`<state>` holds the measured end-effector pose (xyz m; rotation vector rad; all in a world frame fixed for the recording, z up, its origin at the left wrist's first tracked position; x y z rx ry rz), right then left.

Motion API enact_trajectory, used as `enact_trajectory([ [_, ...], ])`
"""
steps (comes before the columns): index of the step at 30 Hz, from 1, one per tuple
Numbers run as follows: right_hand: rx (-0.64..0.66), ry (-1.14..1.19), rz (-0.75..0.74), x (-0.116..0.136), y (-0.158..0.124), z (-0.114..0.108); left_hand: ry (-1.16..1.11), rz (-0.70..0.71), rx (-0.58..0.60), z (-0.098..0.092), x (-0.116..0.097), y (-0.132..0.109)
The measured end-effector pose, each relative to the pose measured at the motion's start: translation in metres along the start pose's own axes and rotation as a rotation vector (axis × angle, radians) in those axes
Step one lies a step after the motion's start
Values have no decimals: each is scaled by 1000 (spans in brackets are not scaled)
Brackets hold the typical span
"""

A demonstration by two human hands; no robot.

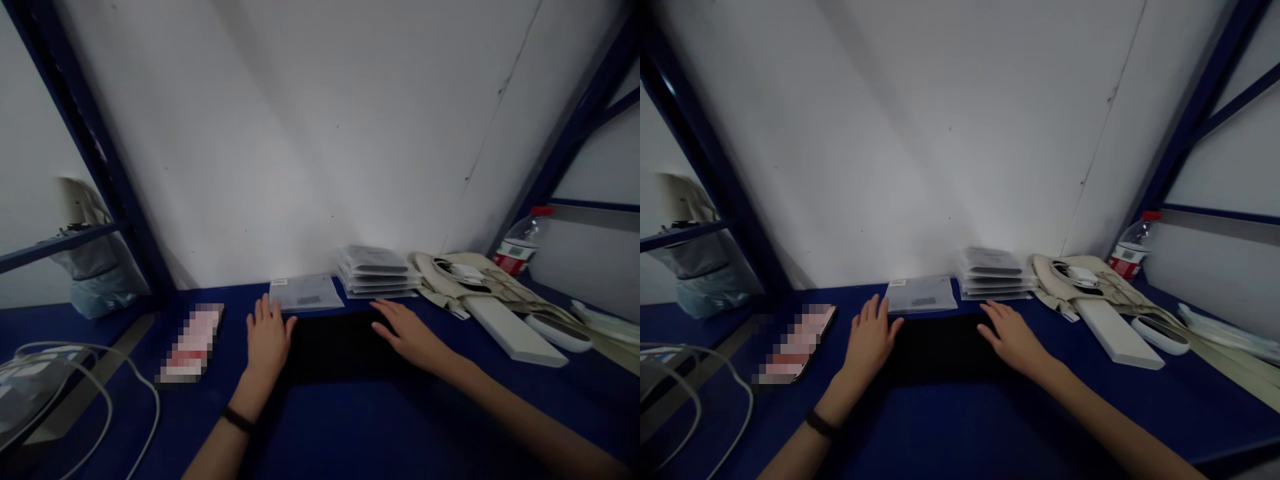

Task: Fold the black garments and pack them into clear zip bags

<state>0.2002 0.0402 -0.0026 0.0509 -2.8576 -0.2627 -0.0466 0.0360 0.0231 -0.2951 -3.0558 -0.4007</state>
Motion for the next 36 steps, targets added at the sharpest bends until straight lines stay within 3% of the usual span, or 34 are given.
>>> enact_trajectory([
  [5,206,130,-169,39,-17,12,-218,78,270,19,-21,-5],
  [12,255,73,-266,85,-20,14,-151,61,300,25,-21,-9],
  [16,270,78,-257,94,-18,25,-138,63,301,25,-20,-9],
  [20,264,56,-150,70,-11,34,-145,62,311,26,-18,-9],
  [29,107,-7,95,-40,-4,31,-198,22,305,23,-14,-11],
  [36,11,132,227,-77,-7,-3,-151,-24,246,19,-16,-11],
])
Point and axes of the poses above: each hand's wrist, its own y-axis towards the middle knuckle, its own z-axis out of the palm, x = y × z, the point moved 3 cm from there along y, towards the middle knuckle, and after that the axes turned 13 degrees about z, right-handed, at the moved point
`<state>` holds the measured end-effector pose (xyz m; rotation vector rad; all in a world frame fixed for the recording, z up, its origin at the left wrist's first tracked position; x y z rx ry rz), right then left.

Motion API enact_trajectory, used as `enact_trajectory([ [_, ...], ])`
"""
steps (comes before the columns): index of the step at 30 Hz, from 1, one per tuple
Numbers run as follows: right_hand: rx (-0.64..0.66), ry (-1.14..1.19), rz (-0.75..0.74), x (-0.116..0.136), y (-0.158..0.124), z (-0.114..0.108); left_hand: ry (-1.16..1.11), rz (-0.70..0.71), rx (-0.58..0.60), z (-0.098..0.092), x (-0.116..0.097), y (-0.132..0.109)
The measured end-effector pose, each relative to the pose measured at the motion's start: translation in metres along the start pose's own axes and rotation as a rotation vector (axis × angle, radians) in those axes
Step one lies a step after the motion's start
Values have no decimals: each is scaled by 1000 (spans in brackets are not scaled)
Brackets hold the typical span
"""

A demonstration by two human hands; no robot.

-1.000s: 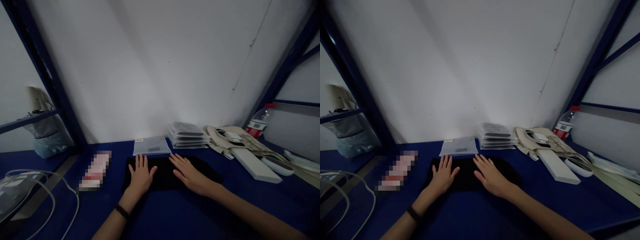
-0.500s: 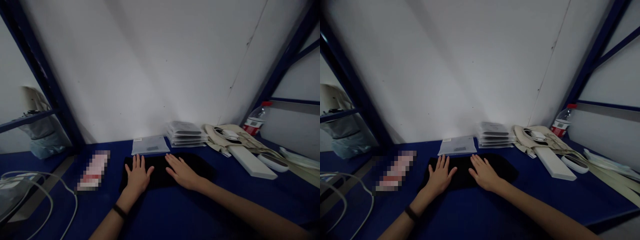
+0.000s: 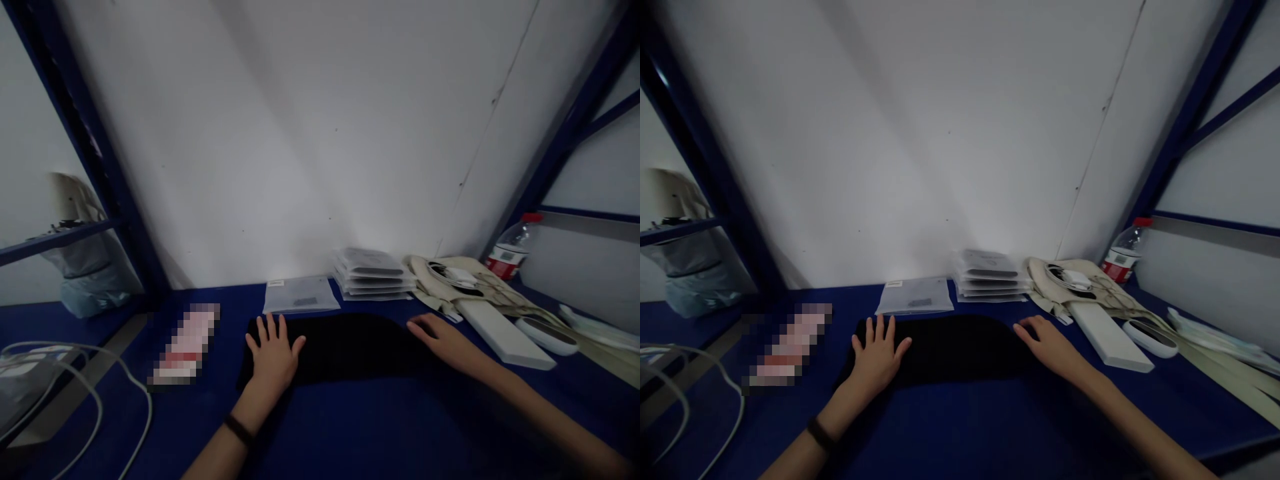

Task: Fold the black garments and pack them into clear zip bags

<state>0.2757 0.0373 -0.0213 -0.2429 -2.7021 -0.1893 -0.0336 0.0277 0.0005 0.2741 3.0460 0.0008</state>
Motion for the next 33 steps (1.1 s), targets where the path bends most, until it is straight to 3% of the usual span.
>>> enact_trajectory([
  [3,169,-22,128,-8,-6,-9,2,57,-87,-5,-6,0],
  [5,307,-31,175,-12,-12,-9,-55,197,-107,-8,-14,-1],
  [9,413,131,190,-7,-17,-8,-254,571,39,-4,-32,-9],
  [13,390,600,237,11,-17,-11,-339,682,146,3,-38,-15],
  [15,404,759,210,26,-19,-12,-371,665,145,3,-37,-15],
  [19,322,817,109,66,-27,-11,-550,596,44,-2,-36,-10],
  [23,215,768,-31,116,-40,-3,-1012,439,-123,-8,-33,-2],
  [27,161,632,-260,159,-58,14,-1449,218,-62,-6,-26,7],
  [30,176,448,-405,176,-69,29,-1494,101,-111,-6,-16,10],
  [33,194,328,-468,182,-73,35,-1365,28,-169,-4,-6,13],
])
Point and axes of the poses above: each hand's wrist, its own y-axis towards the middle knuckle, its own z-axis out of the palm, x = y × z, the point moved 3 cm from there along y, towards the middle knuckle, and after that the axes turned 13 degrees about z, right-handed, at the moved point
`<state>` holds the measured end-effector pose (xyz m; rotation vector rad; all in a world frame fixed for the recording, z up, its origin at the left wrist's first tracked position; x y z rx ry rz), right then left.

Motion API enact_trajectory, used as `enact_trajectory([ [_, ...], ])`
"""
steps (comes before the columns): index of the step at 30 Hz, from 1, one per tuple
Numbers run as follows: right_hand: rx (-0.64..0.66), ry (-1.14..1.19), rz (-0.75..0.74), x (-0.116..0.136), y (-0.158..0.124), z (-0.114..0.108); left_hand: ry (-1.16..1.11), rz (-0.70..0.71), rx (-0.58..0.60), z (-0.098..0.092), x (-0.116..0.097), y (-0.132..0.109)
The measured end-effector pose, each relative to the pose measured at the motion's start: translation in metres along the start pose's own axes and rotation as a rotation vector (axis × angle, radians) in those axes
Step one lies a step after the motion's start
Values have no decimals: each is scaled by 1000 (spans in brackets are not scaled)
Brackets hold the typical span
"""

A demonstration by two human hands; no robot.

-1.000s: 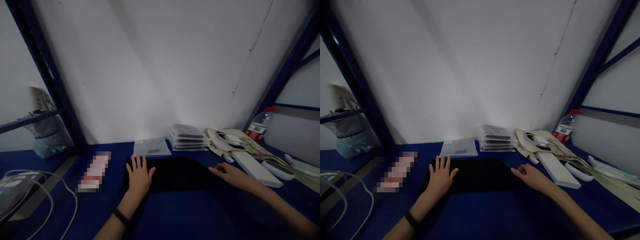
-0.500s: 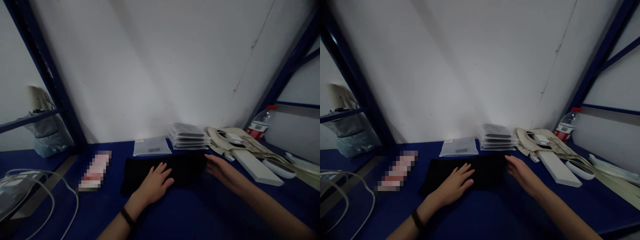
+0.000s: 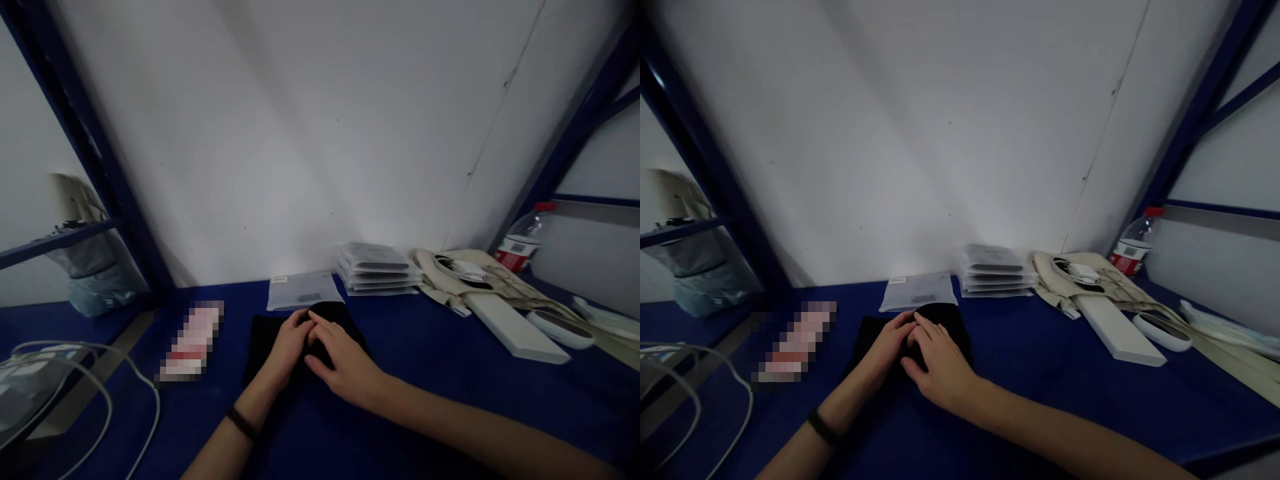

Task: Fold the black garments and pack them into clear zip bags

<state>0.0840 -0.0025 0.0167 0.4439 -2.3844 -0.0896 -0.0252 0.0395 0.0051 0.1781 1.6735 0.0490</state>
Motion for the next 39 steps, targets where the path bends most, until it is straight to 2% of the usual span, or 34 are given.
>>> enact_trajectory([
  [3,-32,-31,-16,0,4,-7,156,8,1,-3,5,3],
  [7,-86,-45,-55,-6,15,-22,411,104,10,-1,3,1],
  [12,89,-257,-25,-23,25,-14,835,131,91,3,-5,-7],
  [16,197,-391,14,-34,26,-1,1028,154,134,3,-6,-8],
  [20,178,-421,24,-37,25,4,1179,186,103,-9,-9,-4],
  [24,180,-414,37,-37,24,3,1351,113,24,-31,-14,1],
  [28,222,-424,79,-35,21,1,1391,1,7,-48,-13,3],
  [33,270,-331,131,-36,17,-8,1322,-80,72,-61,-5,8],
  [35,267,-256,95,-37,19,-16,1275,-94,78,-67,-2,10],
  [39,229,-135,-71,-43,27,-36,1205,-178,98,-77,1,10],
])
Point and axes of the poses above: each hand's wrist, its own y-axis towards the middle knuckle, its own z-axis out of the palm, x = y × z, the point moved 3 cm from there along y, towards the middle knuckle, and after that the axes turned 13 degrees about z, right-handed, at the moved point
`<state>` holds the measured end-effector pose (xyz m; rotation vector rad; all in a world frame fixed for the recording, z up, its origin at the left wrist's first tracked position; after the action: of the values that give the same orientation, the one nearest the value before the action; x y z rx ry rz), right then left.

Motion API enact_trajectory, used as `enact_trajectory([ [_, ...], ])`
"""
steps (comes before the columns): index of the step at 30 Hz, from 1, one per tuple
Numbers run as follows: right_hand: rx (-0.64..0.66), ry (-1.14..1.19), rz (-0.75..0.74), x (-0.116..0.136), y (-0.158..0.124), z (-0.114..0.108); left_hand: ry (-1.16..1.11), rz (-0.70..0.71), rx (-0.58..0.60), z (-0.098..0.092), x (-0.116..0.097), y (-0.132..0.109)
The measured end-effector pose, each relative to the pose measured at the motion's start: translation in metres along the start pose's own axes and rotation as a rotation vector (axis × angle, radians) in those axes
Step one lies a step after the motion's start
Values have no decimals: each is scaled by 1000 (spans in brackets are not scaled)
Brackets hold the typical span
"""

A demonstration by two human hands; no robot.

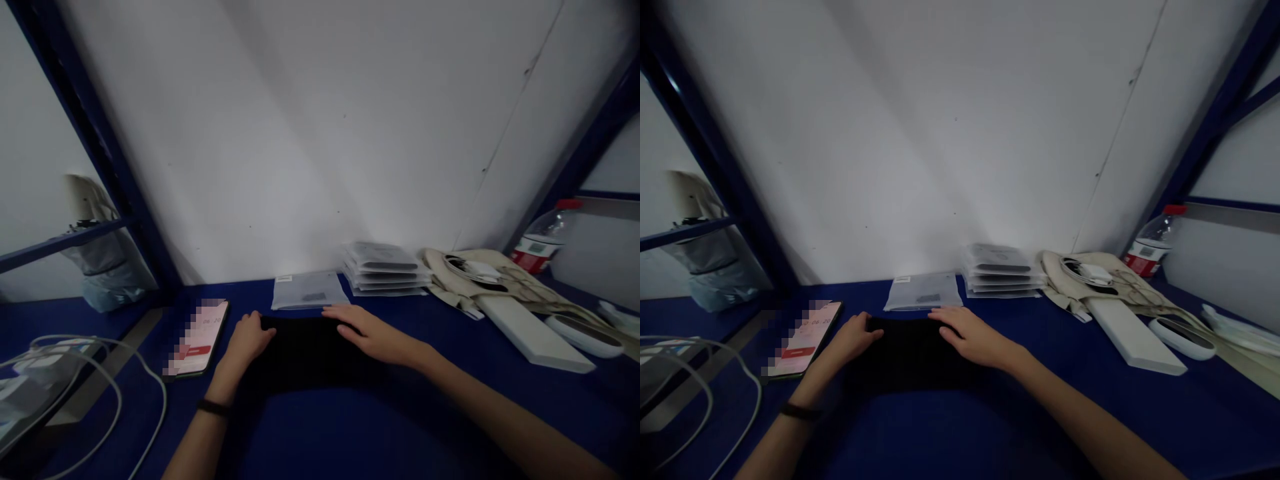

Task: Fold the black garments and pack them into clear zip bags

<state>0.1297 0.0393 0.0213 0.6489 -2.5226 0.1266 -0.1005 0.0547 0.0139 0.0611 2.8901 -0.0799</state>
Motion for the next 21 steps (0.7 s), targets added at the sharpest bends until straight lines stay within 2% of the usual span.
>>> enact_trajectory([
  [3,26,3,-30,-11,3,-3,14,-38,48,1,0,-3],
  [6,81,4,-23,-17,4,6,64,-30,65,2,-4,-5],
  [10,86,-7,-66,-15,3,17,70,-12,62,0,-9,-7],
  [12,63,-2,-79,-14,4,16,-16,-29,28,-3,-8,-7],
  [16,8,2,-63,-20,5,7,-358,-61,-1,-9,1,-7],
  [19,52,-70,23,-30,6,1,-556,-61,57,-9,5,-9],
  [21,114,-116,81,-34,5,-1,-628,-78,34,-13,4,-11],
])
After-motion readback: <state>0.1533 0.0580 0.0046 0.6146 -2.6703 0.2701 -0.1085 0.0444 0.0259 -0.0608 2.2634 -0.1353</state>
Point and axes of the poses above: each hand's wrist, its own y-axis towards the middle knuckle, its own z-axis out of the palm, x = y × z, the point moved 3 cm from there along y, towards the middle knuckle, and after that the axes turned 13 degrees about z, right-handed, at the moved point
